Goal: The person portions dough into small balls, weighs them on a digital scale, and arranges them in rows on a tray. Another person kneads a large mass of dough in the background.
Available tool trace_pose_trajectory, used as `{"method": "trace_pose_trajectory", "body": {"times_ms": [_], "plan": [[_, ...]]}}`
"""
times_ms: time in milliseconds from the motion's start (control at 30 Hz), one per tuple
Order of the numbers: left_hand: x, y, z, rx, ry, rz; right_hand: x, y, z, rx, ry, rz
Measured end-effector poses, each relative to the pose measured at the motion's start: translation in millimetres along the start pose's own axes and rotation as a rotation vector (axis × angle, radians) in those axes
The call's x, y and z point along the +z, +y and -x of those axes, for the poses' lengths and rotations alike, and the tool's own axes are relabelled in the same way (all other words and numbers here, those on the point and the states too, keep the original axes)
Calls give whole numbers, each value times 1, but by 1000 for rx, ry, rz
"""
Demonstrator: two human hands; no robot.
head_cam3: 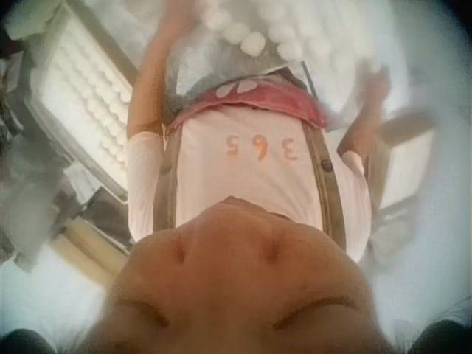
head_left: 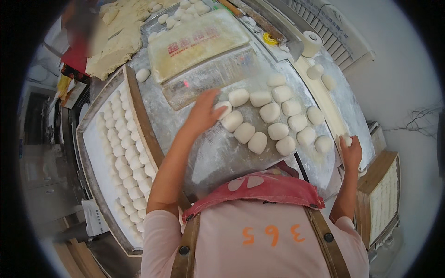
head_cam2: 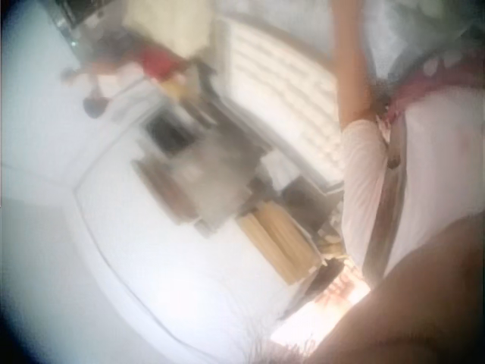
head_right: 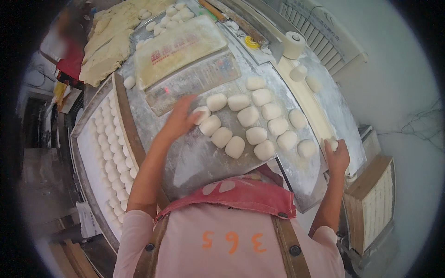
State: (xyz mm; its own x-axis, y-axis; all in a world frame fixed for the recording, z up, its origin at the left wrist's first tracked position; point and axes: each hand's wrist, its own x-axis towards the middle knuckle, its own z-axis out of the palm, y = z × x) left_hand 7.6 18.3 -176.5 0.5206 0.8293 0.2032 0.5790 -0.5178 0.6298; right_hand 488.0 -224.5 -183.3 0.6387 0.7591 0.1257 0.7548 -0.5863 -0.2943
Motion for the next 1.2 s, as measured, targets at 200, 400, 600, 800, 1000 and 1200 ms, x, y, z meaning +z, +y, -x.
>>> {"method": "trace_pose_trajectory", "body": {"times_ms": [200, 400, 600, 800, 1000, 1200], "plan": [[12, 29, 30, -142, -247, -17, -9, 38, 22, 76, -21, -101], [-10, 51, 36, 120, -295, -110, 6, -17, -32, -131, -114, -40], [19, 62, 33, 150, -416, -323, 17, -73, -95, -111, -391, -27], [-53, 56, -19, 123, -164, 3, -14, -155, -151, -337, -501, -510], [-100, 41, -55, -127, 434, 5, -96, -261, -119, -674, -349, -1294], [-12, 30, 26, 157, -383, -133, -36, -182, -80, -430, -409, -1035]]}}
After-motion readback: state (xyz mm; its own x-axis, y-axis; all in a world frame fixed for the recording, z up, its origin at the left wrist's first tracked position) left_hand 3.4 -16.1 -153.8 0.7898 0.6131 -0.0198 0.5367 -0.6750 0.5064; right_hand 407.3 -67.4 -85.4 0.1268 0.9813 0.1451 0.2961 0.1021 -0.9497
